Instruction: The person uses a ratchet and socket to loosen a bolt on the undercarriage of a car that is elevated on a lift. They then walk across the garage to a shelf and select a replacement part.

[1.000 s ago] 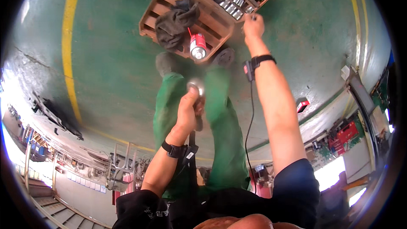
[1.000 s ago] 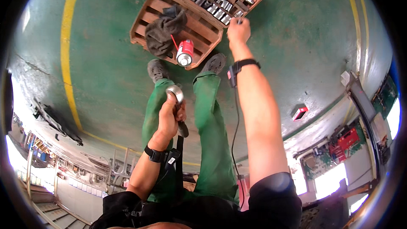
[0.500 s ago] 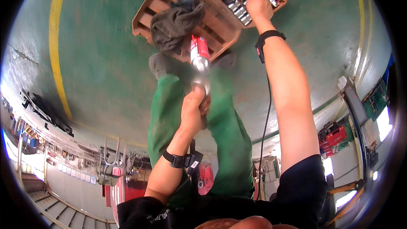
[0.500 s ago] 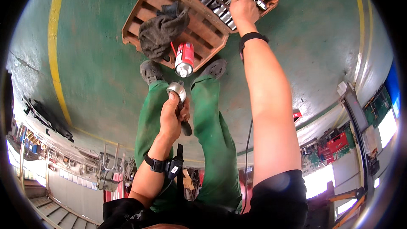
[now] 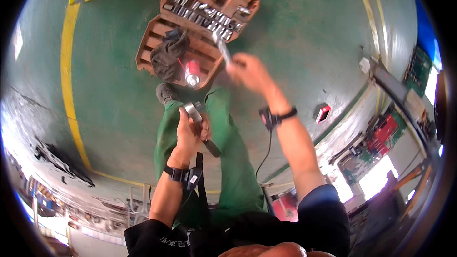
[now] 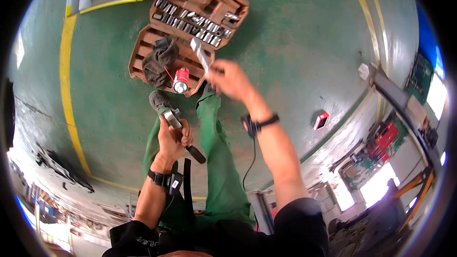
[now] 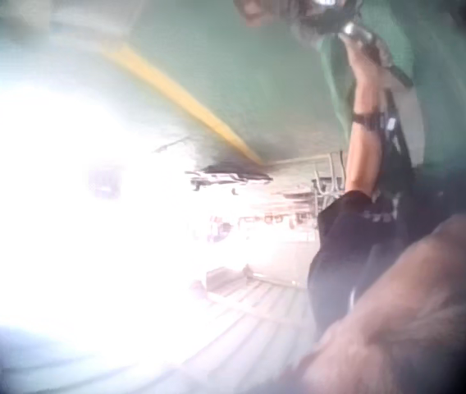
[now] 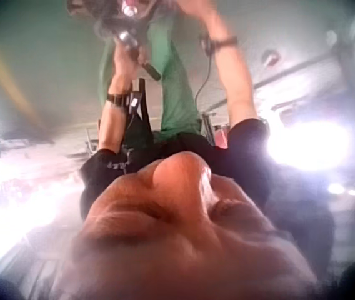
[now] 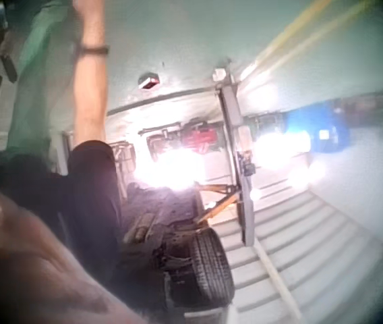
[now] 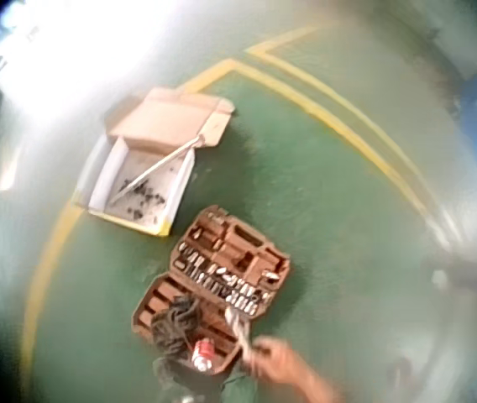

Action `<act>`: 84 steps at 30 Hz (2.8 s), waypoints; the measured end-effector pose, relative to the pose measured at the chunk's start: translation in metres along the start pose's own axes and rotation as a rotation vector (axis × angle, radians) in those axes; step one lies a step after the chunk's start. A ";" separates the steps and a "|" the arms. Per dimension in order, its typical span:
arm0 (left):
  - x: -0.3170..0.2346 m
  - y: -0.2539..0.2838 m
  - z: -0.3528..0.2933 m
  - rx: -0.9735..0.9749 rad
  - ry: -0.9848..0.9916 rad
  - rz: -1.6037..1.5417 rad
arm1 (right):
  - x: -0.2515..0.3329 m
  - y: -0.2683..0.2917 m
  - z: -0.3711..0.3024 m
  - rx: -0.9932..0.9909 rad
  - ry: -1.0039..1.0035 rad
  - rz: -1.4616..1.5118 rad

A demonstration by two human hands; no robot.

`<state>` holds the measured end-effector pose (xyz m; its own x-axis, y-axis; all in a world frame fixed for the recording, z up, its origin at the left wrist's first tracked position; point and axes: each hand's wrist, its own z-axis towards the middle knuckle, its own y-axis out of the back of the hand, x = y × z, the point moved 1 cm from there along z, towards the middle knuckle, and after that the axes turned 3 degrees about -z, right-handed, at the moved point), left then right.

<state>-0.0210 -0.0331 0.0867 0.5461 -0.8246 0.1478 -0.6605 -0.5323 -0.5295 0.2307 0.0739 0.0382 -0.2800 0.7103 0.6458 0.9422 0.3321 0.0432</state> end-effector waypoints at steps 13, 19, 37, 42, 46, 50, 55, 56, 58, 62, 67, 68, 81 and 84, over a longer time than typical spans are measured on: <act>0.034 -0.142 -0.204 0.221 0.004 1.028 | 0.087 -0.102 -0.468 -0.158 0.123 0.610; 0.084 -0.169 -0.249 0.562 0.337 1.312 | 0.048 -0.178 -0.559 -0.348 0.255 0.884; 0.465 -0.198 -0.264 0.652 0.768 1.717 | -0.207 -0.204 -0.840 -0.781 0.498 1.103; 0.625 -0.243 -0.280 0.834 0.882 1.710 | -0.265 -0.178 -0.959 -0.892 0.519 1.170; 0.724 -0.273 -0.280 0.896 1.002 1.779 | -0.295 -0.153 -1.030 -1.010 0.538 1.191; 0.822 -0.291 -0.260 1.013 1.114 1.828 | -0.340 -0.129 -1.098 -1.135 0.396 1.107; 0.967 -0.313 -0.224 0.981 1.353 1.942 | -0.415 -0.081 -1.187 -1.212 0.204 0.980; 0.989 -0.301 -0.206 1.004 1.408 1.845 | -0.430 -0.075 -1.201 -1.247 0.215 1.024; 1.057 -0.312 -0.198 1.046 1.443 1.869 | -0.457 -0.059 -1.232 -1.336 0.136 1.050; 1.167 -0.336 -0.174 1.067 1.601 1.892 | -0.504 -0.022 -1.279 -1.509 0.102 1.120; 1.297 -0.380 -0.171 0.999 1.646 1.943 | -0.564 0.027 -1.334 -1.655 0.156 1.224; 1.324 -0.387 -0.166 1.037 1.631 1.955 | -0.576 0.042 -1.349 -1.673 0.168 1.291; 1.646 -0.469 -0.088 1.175 1.449 1.883 | -0.840 0.248 -1.541 -1.548 0.367 1.132; 1.708 -0.482 -0.075 1.218 1.422 1.835 | -0.870 0.296 -1.590 -1.514 0.354 1.083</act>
<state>1.1915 -1.1990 0.6576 -0.6203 0.0122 -0.7843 0.7617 0.2480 -0.5985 1.0452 -1.4325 0.7011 0.3217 0.0027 0.9468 0.0633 -0.9978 -0.0186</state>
